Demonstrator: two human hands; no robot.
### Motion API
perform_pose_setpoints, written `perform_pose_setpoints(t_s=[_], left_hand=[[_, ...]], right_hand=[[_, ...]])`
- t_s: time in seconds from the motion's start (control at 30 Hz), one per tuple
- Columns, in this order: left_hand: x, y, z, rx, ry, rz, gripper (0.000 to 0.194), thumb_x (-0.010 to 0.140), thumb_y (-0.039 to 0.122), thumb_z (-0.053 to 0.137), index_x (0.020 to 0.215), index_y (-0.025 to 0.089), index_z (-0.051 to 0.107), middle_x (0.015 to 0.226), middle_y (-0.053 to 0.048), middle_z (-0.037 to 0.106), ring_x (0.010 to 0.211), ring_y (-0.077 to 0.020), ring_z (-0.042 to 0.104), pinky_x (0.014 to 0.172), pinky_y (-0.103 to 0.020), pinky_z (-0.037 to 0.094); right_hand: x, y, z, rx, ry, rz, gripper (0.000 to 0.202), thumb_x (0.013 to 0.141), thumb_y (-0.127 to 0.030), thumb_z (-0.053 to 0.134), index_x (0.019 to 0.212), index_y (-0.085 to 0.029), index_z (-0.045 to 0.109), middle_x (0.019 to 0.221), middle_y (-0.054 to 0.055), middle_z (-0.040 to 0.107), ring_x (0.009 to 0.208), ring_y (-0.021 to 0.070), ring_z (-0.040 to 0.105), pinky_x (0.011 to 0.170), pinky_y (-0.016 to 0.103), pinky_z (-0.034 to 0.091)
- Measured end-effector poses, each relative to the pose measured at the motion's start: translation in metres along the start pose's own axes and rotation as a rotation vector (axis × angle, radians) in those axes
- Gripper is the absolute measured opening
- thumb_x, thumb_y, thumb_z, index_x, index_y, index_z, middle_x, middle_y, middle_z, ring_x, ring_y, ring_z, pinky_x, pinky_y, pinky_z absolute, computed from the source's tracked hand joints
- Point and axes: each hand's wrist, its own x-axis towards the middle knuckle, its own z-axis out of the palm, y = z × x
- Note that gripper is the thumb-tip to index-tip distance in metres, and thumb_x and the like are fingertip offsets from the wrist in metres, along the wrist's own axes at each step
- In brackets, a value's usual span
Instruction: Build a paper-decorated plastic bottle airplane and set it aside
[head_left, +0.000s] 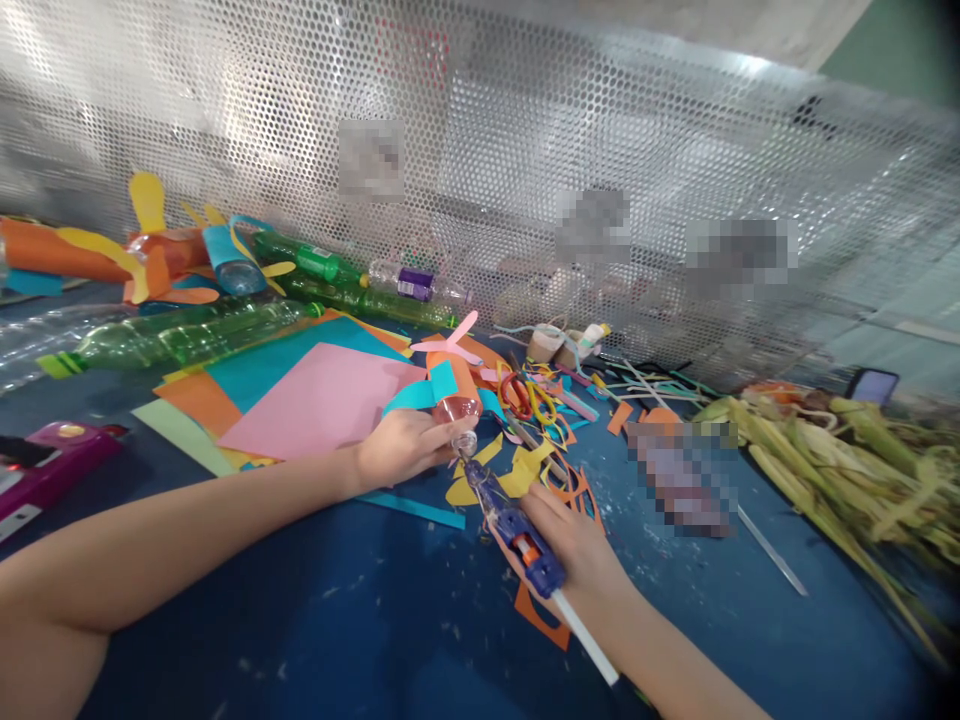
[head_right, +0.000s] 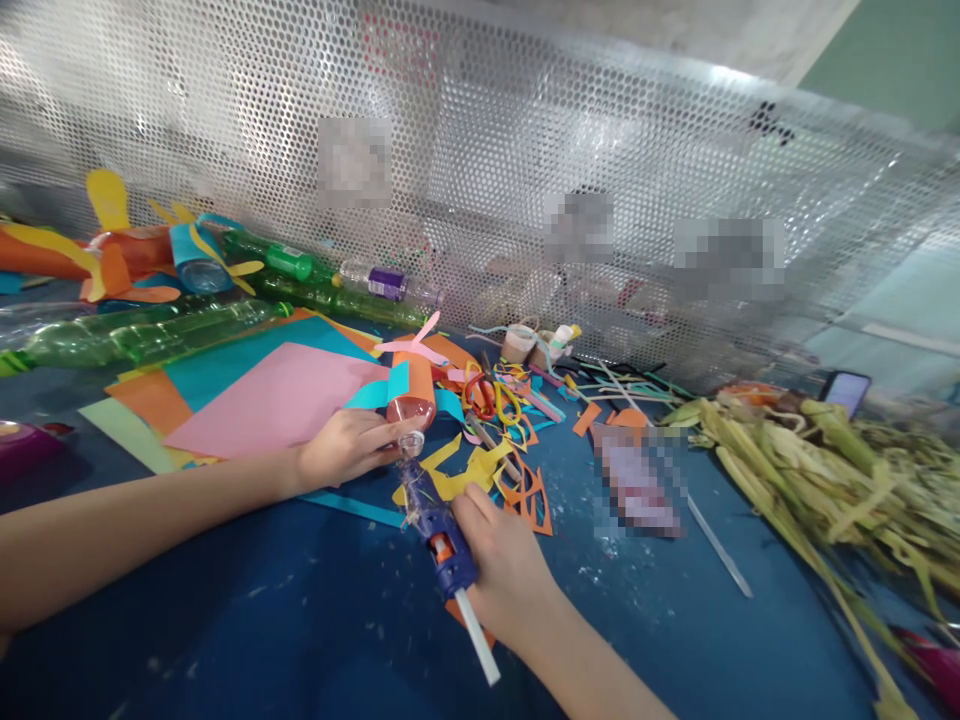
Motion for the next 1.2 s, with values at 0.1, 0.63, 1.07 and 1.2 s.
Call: perform_pose_setpoints(t_s=[0.1, 0.63, 1.07, 1.2], left_hand=[[0.0, 0.0, 0.001, -0.008, 0.005, 0.004, 0.036, 0.094, 0.035, 0.037, 0.125, 0.017, 0.047, 0.066, 0.001, 0.059, 0.056, -0.0131, 0.056, 0.054, -0.025, 0.044], [0.001, 0.0, 0.0, 0.029, 0.042, 0.0, 0.036, 0.095, 0.037, 0.036, 0.122, 0.017, 0.049, 0.064, 0.001, 0.06, 0.054, -0.0126, 0.056, 0.053, -0.024, 0.043], [0.003, 0.0, -0.002, 0.066, 0.069, -0.01, 0.037, 0.096, 0.038, 0.032, 0.118, 0.017, 0.053, 0.063, 0.0, 0.062, 0.053, -0.0126, 0.056, 0.053, -0.024, 0.043], [0.003, 0.0, -0.002, 0.05, 0.047, -0.011, 0.038, 0.096, 0.038, 0.031, 0.118, 0.017, 0.054, 0.062, 0.001, 0.061, 0.053, -0.0121, 0.056, 0.053, -0.024, 0.044]], right_hand=[[0.001, 0.0, 0.002, 0.02, -0.006, -0.002, 0.005, 0.079, -0.016, 0.045, 0.075, -0.019, 0.047, 0.071, 0.004, 0.049, 0.061, 0.0151, 0.053, 0.058, 0.026, 0.047], [-0.003, 0.005, 0.005, -0.052, -0.023, -0.003, 0.006, 0.082, -0.019, 0.044, 0.077, -0.018, 0.046, 0.073, 0.003, 0.048, 0.059, 0.014, 0.05, 0.051, 0.023, 0.038], [-0.007, 0.011, -0.006, -0.127, -0.002, 0.002, 0.008, 0.084, -0.019, 0.042, 0.077, -0.019, 0.047, 0.076, 0.005, 0.052, 0.064, 0.0164, 0.055, 0.053, 0.025, 0.041], [-0.004, 0.024, -0.019, -0.213, 0.068, 0.007, 0.004, 0.084, -0.023, 0.047, 0.08, -0.02, 0.047, 0.077, 0.004, 0.051, 0.067, 0.0174, 0.057, 0.052, 0.025, 0.039]])
